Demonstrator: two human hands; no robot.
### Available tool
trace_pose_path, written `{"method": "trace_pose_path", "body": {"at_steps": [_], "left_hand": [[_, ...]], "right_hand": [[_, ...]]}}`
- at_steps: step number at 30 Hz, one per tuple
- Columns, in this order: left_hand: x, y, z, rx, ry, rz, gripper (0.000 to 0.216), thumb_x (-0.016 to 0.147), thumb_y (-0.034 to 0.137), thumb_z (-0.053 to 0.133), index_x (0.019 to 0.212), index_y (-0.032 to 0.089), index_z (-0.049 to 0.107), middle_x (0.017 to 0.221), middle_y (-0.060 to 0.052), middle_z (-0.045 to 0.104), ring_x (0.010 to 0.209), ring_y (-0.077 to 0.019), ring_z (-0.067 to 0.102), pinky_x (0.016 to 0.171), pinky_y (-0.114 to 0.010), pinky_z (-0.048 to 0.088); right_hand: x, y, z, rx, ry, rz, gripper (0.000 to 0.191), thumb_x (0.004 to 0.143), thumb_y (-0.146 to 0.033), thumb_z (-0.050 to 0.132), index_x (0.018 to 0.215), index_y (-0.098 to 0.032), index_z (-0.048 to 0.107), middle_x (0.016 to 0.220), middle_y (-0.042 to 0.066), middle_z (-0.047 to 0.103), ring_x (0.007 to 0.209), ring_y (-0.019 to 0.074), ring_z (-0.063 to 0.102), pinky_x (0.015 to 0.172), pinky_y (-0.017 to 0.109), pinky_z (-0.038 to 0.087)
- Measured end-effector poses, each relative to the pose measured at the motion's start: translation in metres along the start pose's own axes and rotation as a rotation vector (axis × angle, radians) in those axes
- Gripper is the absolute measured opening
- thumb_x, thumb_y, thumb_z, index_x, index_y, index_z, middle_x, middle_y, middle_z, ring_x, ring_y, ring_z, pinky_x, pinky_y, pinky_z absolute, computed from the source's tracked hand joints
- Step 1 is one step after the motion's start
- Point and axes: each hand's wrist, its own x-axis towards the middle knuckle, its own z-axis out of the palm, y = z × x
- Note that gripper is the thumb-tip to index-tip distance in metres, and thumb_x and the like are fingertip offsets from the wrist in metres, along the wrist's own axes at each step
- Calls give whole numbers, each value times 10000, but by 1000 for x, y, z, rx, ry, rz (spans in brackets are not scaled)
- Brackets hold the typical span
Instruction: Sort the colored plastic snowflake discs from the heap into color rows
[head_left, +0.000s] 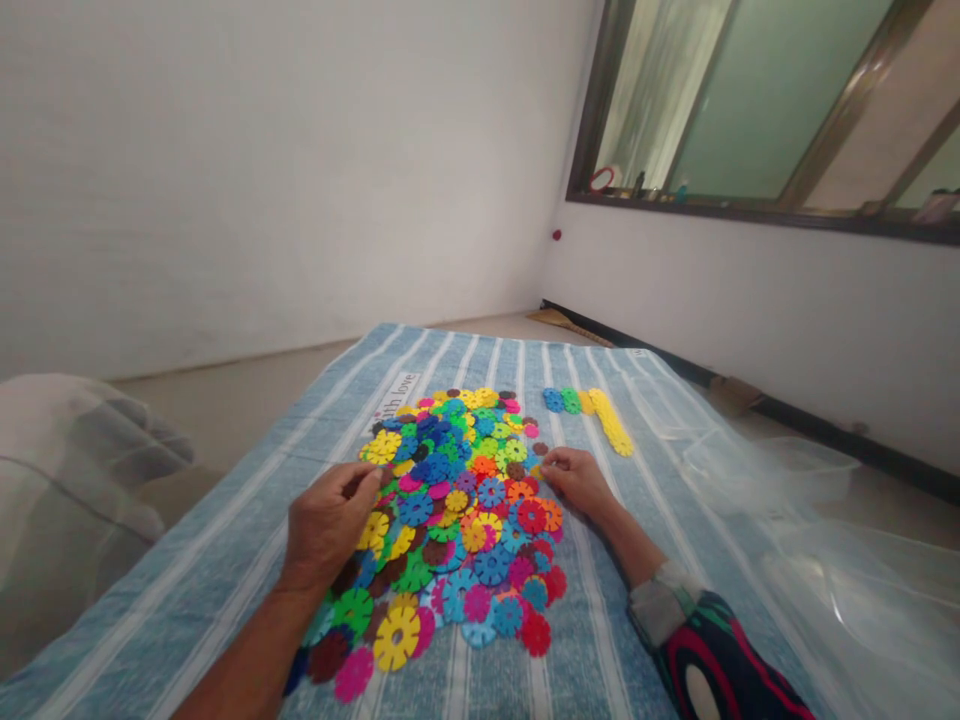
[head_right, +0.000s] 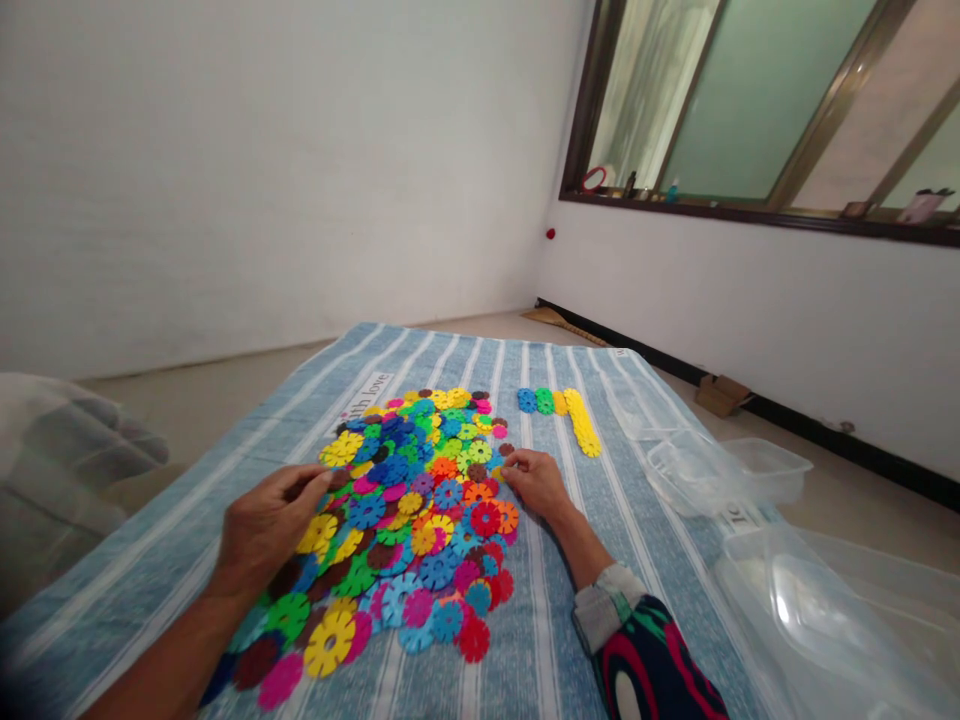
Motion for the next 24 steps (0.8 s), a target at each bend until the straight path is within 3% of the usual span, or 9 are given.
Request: {"method": "trace_pose_path", "body": {"at_steps": [3, 7, 12, 24], "left_hand": [[3, -4, -2, 0, 12, -51, 182, 728, 348, 533, 707, 217, 656, 728, 21, 709, 664, -149, 637, 639, -234, 481], [7, -11, -2, 5, 15, -117, 151, 689, 348, 570, 683, 224, 656, 679, 64, 702, 628, -136, 634, 587, -205, 470], [10, -18, -2, 41, 51, -196, 159, 681, 360, 569, 673, 229, 658, 664, 76, 698, 617, -135, 634, 591, -207, 470], [10, -23, -4, 96, 11, -297, 146, 668, 353, 597, 700, 234, 675, 687, 76, 714, 665, -163, 660, 612, -229, 488]], "right_hand": [[8, 2, -17, -16, 47, 38, 283, 769, -374, 486, 823, -163, 667, 462, -41, 547, 404, 106, 468, 430, 199, 350], [37, 12, -62, -398, 187, 50, 274, 785, -322, 484, 852, -176, 705, 536, -15, 623, 491, 115, 555, 512, 197, 395], [80, 27, -111, -597, 245, 89, 229, 755, -235, 528, 855, -200, 731, 809, 53, 705, 739, 166, 614, 608, 224, 383], [123, 46, -108, -814, 69, 62, 248, 779, -225, 519, 902, -237, 735, 944, 55, 699, 847, 181, 602, 642, 230, 366]]}}
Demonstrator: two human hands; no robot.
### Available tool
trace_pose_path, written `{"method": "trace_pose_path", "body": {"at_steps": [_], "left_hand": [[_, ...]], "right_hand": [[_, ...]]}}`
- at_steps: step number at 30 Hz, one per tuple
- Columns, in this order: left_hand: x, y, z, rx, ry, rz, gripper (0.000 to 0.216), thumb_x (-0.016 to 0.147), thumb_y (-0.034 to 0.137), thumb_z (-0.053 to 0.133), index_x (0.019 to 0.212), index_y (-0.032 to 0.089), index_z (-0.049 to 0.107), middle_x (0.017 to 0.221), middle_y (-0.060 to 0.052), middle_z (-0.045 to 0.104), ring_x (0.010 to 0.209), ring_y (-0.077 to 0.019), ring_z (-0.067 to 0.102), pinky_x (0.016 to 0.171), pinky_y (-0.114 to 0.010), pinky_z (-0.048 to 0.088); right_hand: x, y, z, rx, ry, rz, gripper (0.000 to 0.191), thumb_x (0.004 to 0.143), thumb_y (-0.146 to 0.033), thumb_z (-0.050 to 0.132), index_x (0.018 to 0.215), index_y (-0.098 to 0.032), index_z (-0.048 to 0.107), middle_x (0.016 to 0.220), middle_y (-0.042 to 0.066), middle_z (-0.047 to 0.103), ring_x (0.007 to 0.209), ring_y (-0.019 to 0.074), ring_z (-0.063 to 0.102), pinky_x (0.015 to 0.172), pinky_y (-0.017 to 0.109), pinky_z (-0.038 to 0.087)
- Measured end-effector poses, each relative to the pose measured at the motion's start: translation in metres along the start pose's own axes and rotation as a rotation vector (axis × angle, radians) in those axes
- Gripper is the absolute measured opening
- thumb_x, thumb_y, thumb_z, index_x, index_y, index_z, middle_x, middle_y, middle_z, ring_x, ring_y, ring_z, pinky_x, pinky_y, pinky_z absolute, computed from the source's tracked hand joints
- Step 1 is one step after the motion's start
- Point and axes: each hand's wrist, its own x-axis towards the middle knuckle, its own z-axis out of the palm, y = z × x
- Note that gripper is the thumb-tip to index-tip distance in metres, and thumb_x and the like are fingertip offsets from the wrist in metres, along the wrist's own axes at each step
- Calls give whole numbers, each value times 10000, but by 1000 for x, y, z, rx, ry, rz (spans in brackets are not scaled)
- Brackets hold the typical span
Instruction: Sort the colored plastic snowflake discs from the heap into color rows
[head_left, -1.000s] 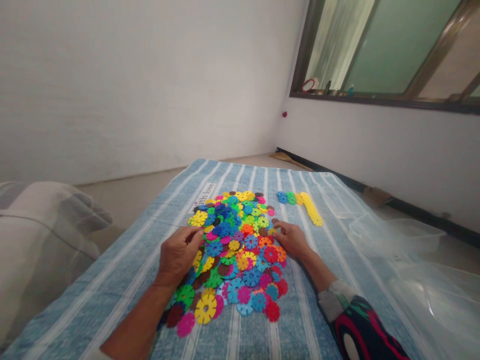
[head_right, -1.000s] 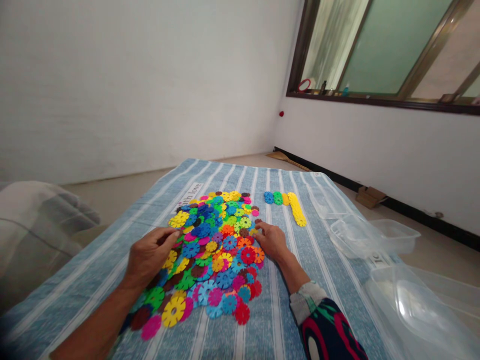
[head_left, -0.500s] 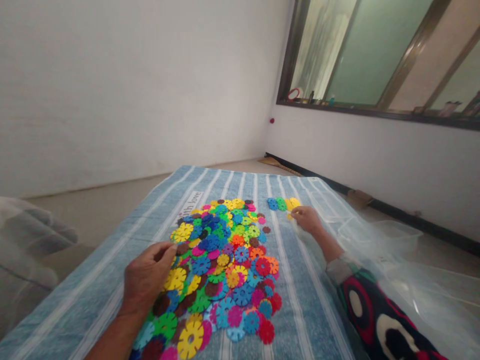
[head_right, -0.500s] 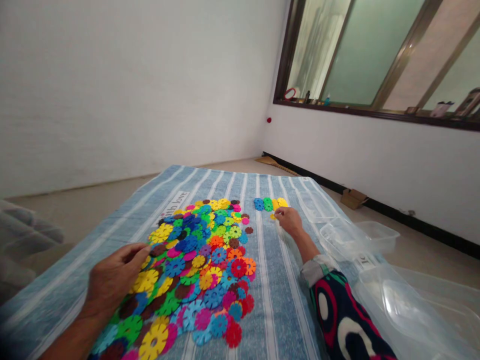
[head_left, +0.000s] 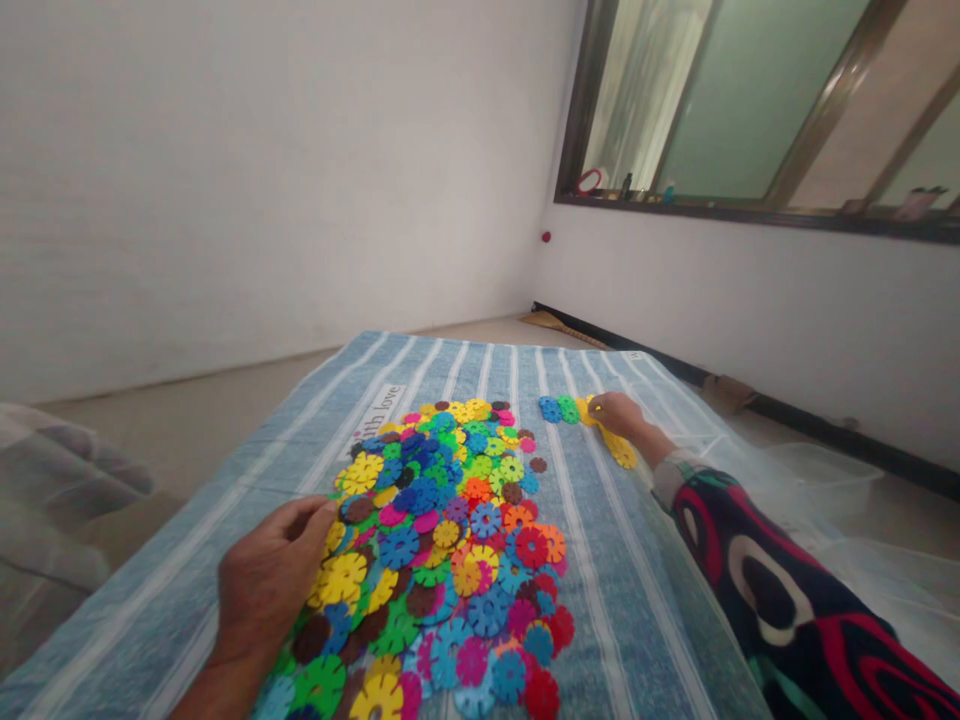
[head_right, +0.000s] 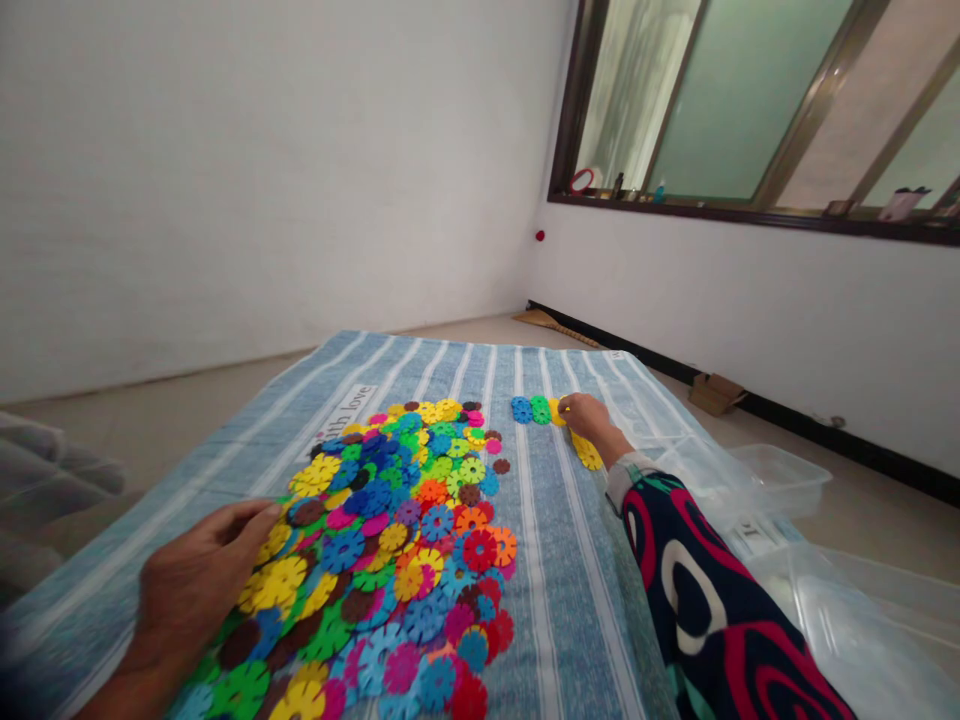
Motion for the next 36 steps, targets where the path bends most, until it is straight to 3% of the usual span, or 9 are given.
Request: {"method": "trace_pose_path", "body": {"at_steps": [5, 17, 26, 31, 36], "left_hand": [[0, -1, 1, 19, 24, 41, 167, 679, 377, 583, 704, 241, 677, 684, 81, 712, 651, -155, 654, 603, -222, 481], [0, 6, 3, -18, -56, -96, 329, 599, 481, 483, 710, 227, 661, 735, 16, 701, 736, -191, 646, 691, -264, 479], [-5, 4, 5, -57, -15, -57, 321, 634, 451, 495, 736, 198, 663, 714, 7, 687, 699, -182, 633, 709, -268, 474], [-7, 2, 8, -71, 4, -39, 273, 666, 416, 511, 725, 197, 662, 682, 13, 671, 675, -173, 625, 666, -250, 465], [-5, -5, 13, -32, 68, 21, 258, 676, 386, 499, 712, 187, 659, 729, -12, 665, 696, -179, 614, 715, -271, 467]], "right_hand": [[4, 6, 2, -45, -31, -20, 275, 794, -193, 498, 940, -231, 728, 981, 54, 689, 859, 171, 600, 660, 223, 379], [1, 5, 1, -148, -36, 39, 308, 834, -266, 500, 1097, -266, 661, 1101, 62, 660, 996, 213, 596, 748, 261, 429], [-18, -8, -7, -221, -65, 7, 273, 807, -283, 569, 1051, -227, 676, 1068, 100, 668, 983, 247, 602, 718, 281, 427], [-29, -27, -12, -221, -63, -29, 272, 854, -314, 507, 1036, -206, 677, 1023, 121, 679, 931, 245, 620, 697, 285, 417], [-66, -69, -12, -160, -81, -178, 268, 863, -391, 497, 1017, -266, 676, 969, 49, 701, 904, 193, 626, 684, 243, 391]]}}
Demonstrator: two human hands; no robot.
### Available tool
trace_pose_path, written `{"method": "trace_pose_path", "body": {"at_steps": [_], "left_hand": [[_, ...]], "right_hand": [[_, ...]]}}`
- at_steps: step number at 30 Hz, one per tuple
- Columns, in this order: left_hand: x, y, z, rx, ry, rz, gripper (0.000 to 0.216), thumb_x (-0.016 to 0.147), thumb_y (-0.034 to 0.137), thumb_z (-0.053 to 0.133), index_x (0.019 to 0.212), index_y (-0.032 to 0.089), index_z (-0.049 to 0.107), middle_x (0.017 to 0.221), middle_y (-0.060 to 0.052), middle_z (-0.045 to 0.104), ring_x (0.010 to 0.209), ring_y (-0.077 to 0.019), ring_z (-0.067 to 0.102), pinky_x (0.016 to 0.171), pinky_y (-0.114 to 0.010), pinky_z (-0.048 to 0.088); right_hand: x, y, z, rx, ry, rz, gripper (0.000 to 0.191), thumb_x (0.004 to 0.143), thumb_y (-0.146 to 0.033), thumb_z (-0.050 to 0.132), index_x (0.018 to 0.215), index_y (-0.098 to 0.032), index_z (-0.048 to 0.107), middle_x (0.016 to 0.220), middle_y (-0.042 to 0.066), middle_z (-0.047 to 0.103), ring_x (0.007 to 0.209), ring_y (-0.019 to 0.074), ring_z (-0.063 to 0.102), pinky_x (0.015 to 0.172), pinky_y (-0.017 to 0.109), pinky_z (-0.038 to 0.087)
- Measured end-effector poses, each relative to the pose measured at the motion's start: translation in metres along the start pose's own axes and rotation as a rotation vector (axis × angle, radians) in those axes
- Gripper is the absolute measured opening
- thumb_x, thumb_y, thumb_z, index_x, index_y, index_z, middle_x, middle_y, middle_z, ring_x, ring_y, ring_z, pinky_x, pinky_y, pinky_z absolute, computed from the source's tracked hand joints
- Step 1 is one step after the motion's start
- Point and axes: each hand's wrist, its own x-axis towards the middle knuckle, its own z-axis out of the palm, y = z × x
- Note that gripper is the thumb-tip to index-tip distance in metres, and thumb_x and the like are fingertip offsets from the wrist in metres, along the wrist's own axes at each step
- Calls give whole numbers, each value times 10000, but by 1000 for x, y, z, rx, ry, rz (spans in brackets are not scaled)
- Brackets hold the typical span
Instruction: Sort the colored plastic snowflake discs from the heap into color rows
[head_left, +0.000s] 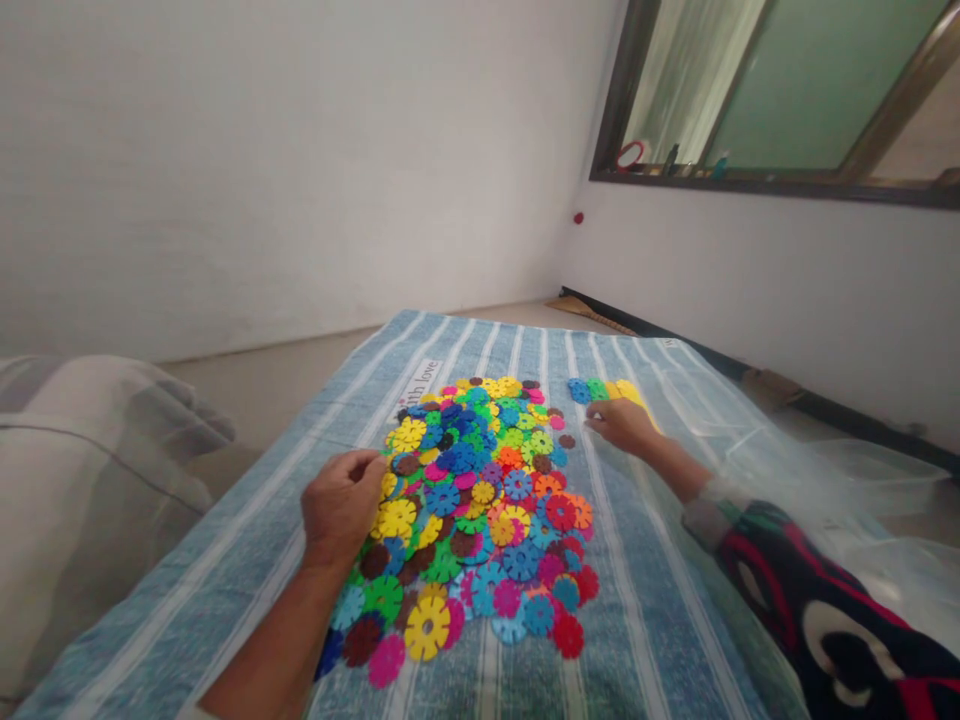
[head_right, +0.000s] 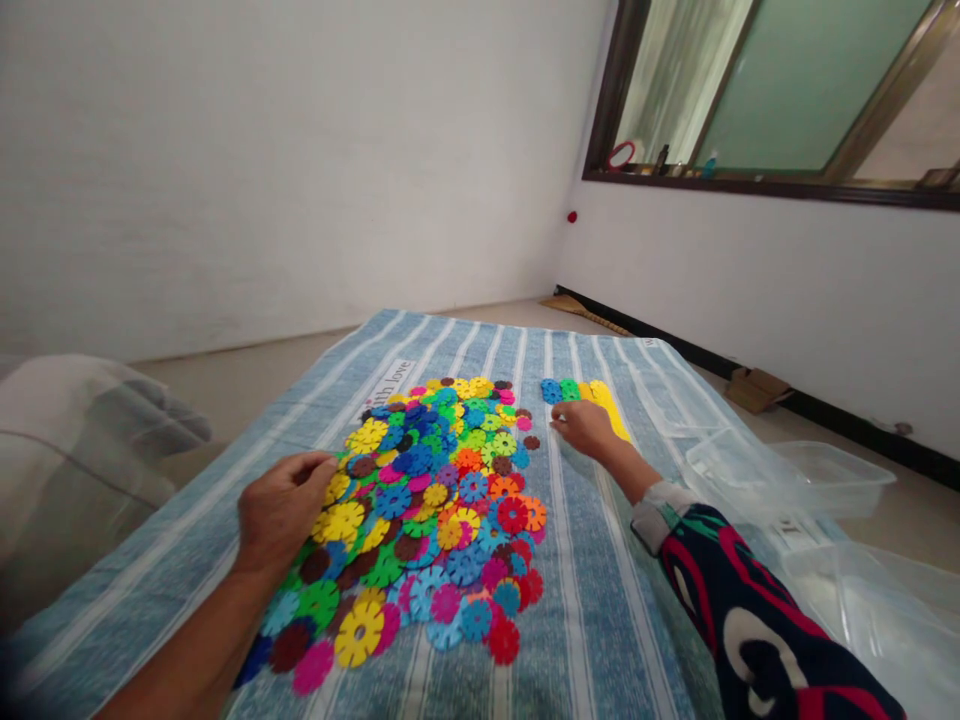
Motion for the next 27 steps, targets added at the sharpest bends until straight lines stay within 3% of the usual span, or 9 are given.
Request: {"method": "trace_pose_path", "body": {"at_steps": [5, 10, 16, 27], "left_hand": [[3, -8, 4, 2, 13, 9, 236, 671, 366, 498, 688, 185, 649, 745, -27, 659, 711, -190, 606, 734, -292, 466], [3, -8, 7, -55, -20, -42, 216, 650, 348, 516, 674, 180, 651, 727, -25, 659, 713, -194, 603, 729, -295, 462], [2, -7, 12, -109, 8, -75, 230, 650, 350, 521, 673, 167, 657, 721, -33, 646, 707, -194, 589, 730, -302, 463], [3, -10, 21, -147, 23, -102, 249, 634, 346, 522, 693, 163, 680, 717, -37, 649, 720, -197, 598, 710, -295, 468]], "right_hand": [[-47, -45, -4, 211, -11, -162, 236, 858, -370, 507, 973, -265, 685, 879, 19, 714, 808, 160, 638, 629, 220, 354], [-78, -63, -8, 207, -45, -89, 268, 863, -411, 487, 935, -252, 690, 834, 30, 711, 785, 169, 636, 596, 229, 331], [-94, -70, -5, 212, -131, 45, 327, 858, -471, 472, 960, -245, 687, 889, 59, 709, 841, 195, 638, 621, 246, 351], [-119, -96, -12, 157, -93, 107, 328, 874, -465, 455, 958, -226, 665, 942, 87, 699, 905, 222, 630, 678, 270, 395]]}}
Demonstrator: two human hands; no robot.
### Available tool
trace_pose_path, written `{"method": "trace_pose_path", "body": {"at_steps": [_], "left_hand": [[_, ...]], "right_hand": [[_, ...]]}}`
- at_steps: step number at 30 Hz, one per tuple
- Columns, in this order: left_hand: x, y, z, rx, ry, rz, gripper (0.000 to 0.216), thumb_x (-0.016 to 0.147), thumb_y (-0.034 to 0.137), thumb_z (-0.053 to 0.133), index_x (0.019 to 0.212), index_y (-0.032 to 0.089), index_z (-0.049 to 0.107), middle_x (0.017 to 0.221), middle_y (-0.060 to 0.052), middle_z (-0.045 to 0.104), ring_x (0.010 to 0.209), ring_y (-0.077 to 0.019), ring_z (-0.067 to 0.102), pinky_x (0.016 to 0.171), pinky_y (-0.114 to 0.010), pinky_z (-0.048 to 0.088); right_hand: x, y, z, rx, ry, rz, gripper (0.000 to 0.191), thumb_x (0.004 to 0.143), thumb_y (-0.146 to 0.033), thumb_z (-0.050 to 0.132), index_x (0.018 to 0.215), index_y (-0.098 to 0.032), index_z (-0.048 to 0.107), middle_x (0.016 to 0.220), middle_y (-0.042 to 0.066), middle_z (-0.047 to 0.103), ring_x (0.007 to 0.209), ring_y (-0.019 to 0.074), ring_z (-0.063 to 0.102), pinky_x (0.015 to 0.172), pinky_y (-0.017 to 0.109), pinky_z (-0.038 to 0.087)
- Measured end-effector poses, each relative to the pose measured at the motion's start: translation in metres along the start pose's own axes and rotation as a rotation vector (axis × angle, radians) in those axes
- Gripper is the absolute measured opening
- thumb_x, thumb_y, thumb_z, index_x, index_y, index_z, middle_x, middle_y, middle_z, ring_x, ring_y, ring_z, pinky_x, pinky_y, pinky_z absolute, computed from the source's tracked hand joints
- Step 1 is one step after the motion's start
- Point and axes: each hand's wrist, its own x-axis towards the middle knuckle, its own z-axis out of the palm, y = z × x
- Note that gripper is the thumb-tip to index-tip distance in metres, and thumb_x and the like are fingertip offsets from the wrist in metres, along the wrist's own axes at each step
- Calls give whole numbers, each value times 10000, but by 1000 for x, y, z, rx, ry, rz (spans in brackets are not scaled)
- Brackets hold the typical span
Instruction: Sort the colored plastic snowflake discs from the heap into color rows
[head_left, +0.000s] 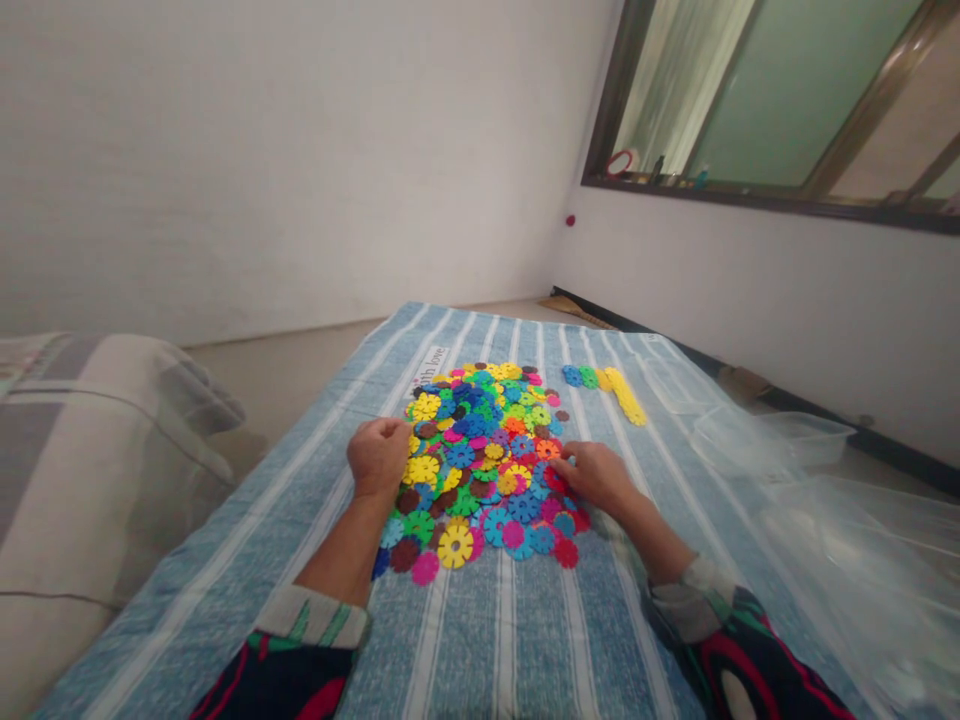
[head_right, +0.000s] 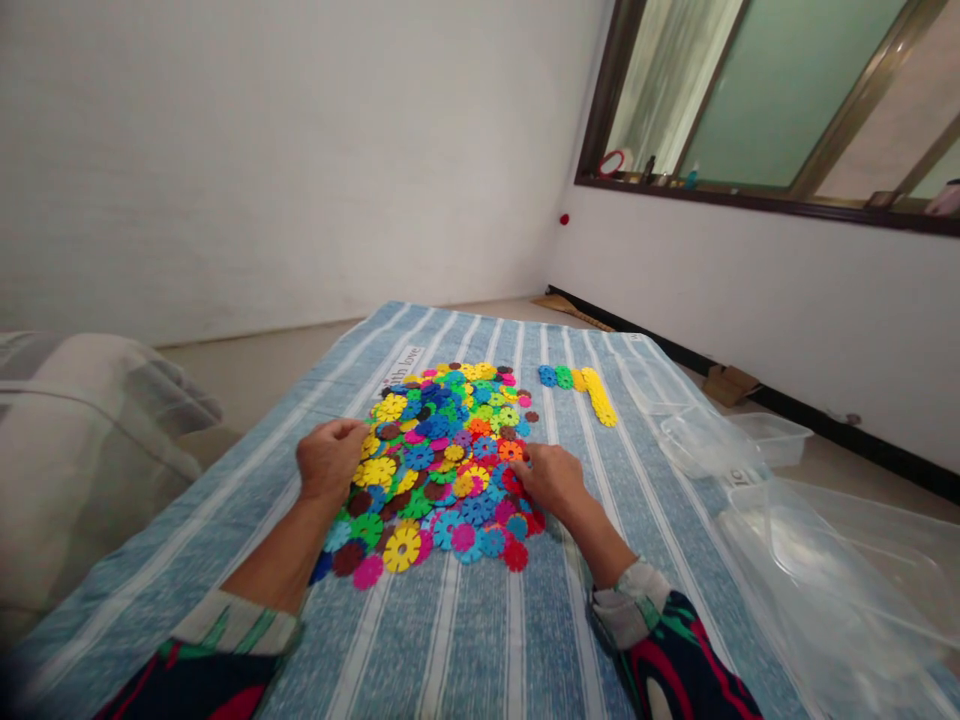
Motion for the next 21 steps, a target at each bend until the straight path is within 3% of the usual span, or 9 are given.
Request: {"method": "trace_pose_path", "body": {"at_steps": [3, 6, 11, 16, 21], "left_hand": [[0, -1, 2, -5, 1, 2, 251, 637, 345, 518, 694, 162, 680, 722, -40, 656, 723, -196, 601, 697, -290, 467], [1, -3, 3, -10, -9, 12, 269, 636, 353, 514, 705, 154, 682, 722, -46, 657, 716, -197, 603, 680, -290, 467], [2, -5, 3, -21, -4, 13, 274, 625, 359, 516, 702, 153, 679, 709, -43, 659, 705, -198, 602, 663, -290, 467], [1, -5, 3, -23, -19, 9, 255, 627, 356, 517, 680, 156, 667, 701, -38, 656, 707, -197, 604, 649, -282, 466], [1, -1, -1, -13, -32, 7, 251, 635, 356, 516, 688, 162, 667, 698, -35, 654, 703, -197, 606, 656, -283, 465]], "right_hand": [[-3, -6, -4, -44, 55, 26, 341, 896, -451, 423, 1028, -227, 644, 984, 95, 686, 918, 219, 627, 690, 268, 403], [-7, -17, -8, -36, 95, -61, 318, 913, -424, 408, 1040, -242, 636, 1027, 74, 679, 943, 193, 618, 710, 249, 399], [-13, -47, -11, -45, -4, -285, 324, 901, -458, 424, 1000, -248, 649, 942, 66, 703, 920, 208, 634, 699, 258, 407], [-11, -64, -6, -129, -56, -334, 341, 857, -470, 489, 985, -200, 654, 914, 121, 700, 887, 255, 644, 675, 288, 423], [-5, -63, -1, -96, -71, -383, 258, 872, -399, 477, 940, -225, 656, 889, 78, 702, 874, 215, 637, 672, 261, 404]]}}
